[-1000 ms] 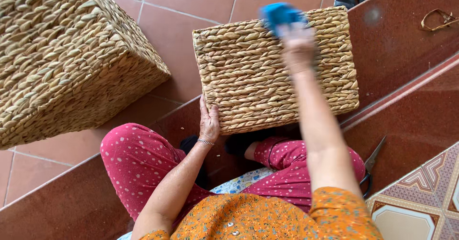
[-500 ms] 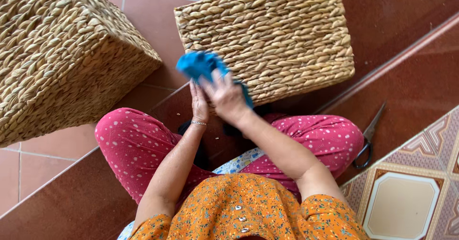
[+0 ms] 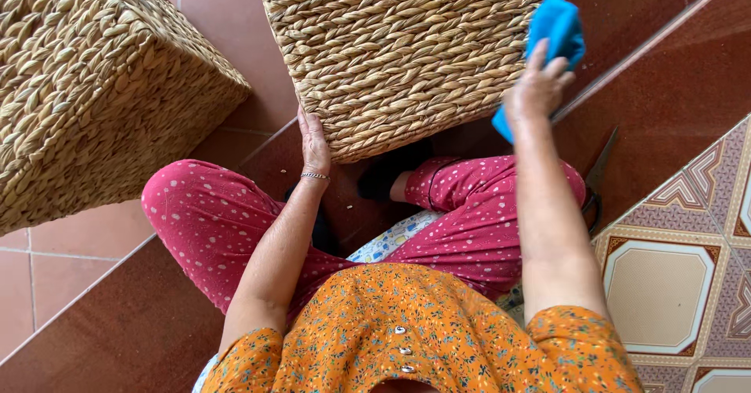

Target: The person sits on the floor and wipes the exterior and interior surfaces of woven baskets using a blue cloth. They rotate the baskets to clean all sides and occasionally use scissors to trim loose fibers.

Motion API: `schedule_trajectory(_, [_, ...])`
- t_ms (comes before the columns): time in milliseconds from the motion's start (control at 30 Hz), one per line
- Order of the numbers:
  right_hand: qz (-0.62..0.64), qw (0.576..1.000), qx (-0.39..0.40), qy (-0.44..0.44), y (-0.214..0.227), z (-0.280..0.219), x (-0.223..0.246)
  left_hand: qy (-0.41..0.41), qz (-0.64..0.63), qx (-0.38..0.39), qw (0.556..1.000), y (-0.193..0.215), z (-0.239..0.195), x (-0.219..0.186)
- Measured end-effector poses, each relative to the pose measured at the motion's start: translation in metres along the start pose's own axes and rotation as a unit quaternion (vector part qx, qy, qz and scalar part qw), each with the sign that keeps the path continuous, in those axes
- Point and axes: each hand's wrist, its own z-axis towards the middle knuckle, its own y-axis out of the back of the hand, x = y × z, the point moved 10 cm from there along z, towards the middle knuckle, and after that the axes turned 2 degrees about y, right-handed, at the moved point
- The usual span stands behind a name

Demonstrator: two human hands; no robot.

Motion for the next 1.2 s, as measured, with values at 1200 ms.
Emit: schedule_trajectory(1200, [0.139,0.883,-0.041,0.447,0.084,-0.188,0.294,0.212,-0.145,-0.022,0.966,0.023,-0.02,0.078])
